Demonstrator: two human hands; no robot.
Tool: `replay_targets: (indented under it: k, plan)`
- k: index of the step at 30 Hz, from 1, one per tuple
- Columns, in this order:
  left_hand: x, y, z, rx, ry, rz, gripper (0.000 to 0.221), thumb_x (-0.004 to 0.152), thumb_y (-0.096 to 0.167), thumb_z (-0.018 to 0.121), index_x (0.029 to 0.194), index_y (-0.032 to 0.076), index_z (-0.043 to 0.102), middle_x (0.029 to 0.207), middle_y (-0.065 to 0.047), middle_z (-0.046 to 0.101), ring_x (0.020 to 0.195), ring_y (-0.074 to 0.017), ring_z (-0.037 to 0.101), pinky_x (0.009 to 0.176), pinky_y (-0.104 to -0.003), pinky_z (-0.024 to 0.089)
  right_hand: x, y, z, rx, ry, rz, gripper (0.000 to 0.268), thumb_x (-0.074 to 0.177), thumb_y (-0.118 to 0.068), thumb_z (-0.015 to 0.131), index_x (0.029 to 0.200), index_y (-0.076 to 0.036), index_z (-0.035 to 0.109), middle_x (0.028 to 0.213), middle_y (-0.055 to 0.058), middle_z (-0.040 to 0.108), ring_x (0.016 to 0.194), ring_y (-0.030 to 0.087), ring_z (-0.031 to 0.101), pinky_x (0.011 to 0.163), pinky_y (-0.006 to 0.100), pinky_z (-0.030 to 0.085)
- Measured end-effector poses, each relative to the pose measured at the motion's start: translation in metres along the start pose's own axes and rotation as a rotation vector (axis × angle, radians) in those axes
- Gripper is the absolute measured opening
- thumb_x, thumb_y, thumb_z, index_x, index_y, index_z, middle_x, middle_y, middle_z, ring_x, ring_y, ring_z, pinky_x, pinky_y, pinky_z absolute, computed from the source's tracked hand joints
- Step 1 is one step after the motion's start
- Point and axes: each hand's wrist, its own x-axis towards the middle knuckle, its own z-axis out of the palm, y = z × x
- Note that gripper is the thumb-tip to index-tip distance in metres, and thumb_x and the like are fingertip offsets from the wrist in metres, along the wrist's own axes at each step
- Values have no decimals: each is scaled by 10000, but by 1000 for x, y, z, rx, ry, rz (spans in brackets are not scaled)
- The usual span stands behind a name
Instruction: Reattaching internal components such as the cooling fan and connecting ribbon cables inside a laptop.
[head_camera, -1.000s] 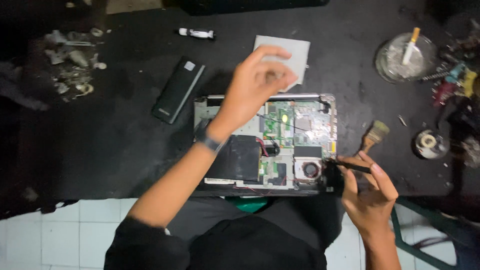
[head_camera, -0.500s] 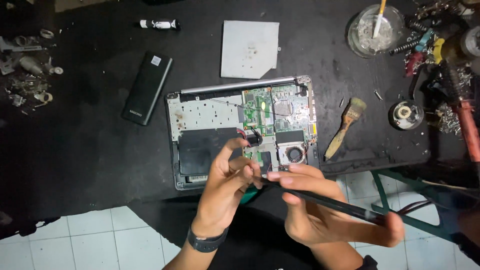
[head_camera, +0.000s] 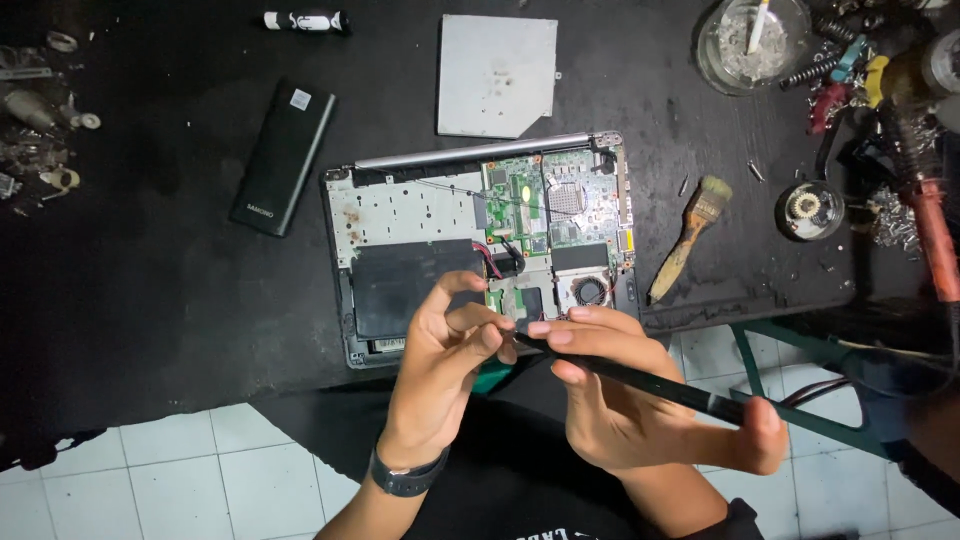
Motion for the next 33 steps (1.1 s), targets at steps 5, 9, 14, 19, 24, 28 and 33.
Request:
replay_targets:
  k: [5, 9, 14, 19, 24, 28, 33]
  plan:
    - [-2, 0, -4, -22, 28, 6, 486, 834, 132, 837, 1217, 50, 549, 898, -110, 764, 681, -204, 681, 710, -317, 587, -1, -3, 10, 3, 25, -24, 258, 1045, -84, 606, 1265, -90, 471, 1016, 74, 706, 909, 246, 797, 1028, 356, 601]
    - [-2, 0, -4, -16, 47, 0, 472, 841, 129, 829, 1205, 52, 538, 902, -129, 764, 688, -195, 680, 700, -311, 585, 2, 1, 3, -36, -38, -102, 101, 1001, -83, 631, 1074, -29, 587, 993, 63, 715, 905, 244, 812, 997, 366, 623]
    - [-2, 2, -4, 32, 23, 13, 434, 862, 107, 814, 1199, 56, 545, 919, -127, 762, 716, -182, 690, 737, -306, 597, 7, 0, 3, -34, -72, -86, 192, 948, -147, 709, 1050, -25, 600, 954, 55, 736, 907, 221, 815, 1012, 361, 614]
    - [-1, 3, -7, 104, 7, 31, 444, 860, 147, 811, 1204, 53, 546, 891, -134, 756, 724, -189, 710, 758, -320, 622, -1, 3, 1, -100, -12, -197, 212, 994, -172, 651, 1073, -10, 539, 963, 101, 658, 803, 302, 812, 918, 443, 673]
    - [-3, 4, -7, 100, 8, 51, 468, 852, 129, 816, 1222, 39, 543, 863, -123, 754, 729, -203, 698, 743, -365, 628, 0, -2, 5, -56, 39, -70, 239, 986, -233, 661, 1049, -32, 548, 921, 41, 672, 775, 250, 807, 951, 372, 637]
    - [-4, 4, -9, 97, 13, 51, 473, 853, 111, 813, 1234, 37, 543, 862, -132, 755, 728, -208, 702, 738, -358, 628, 0, -1, 7, -41, 42, -70, 220, 972, -245, 672, 1007, -39, 602, 899, 49, 675, 772, 236, 804, 952, 354, 632]
    - [-5, 3, -7, 132, 19, 50, 475, 850, 111, 815, 1235, 45, 545, 861, -116, 758, 754, -189, 713, 749, -338, 635, -2, 0, 8, -29, 39, -56, 192, 978, -227, 678, 1020, -54, 608, 932, 44, 687, 786, 240, 806, 960, 365, 627]
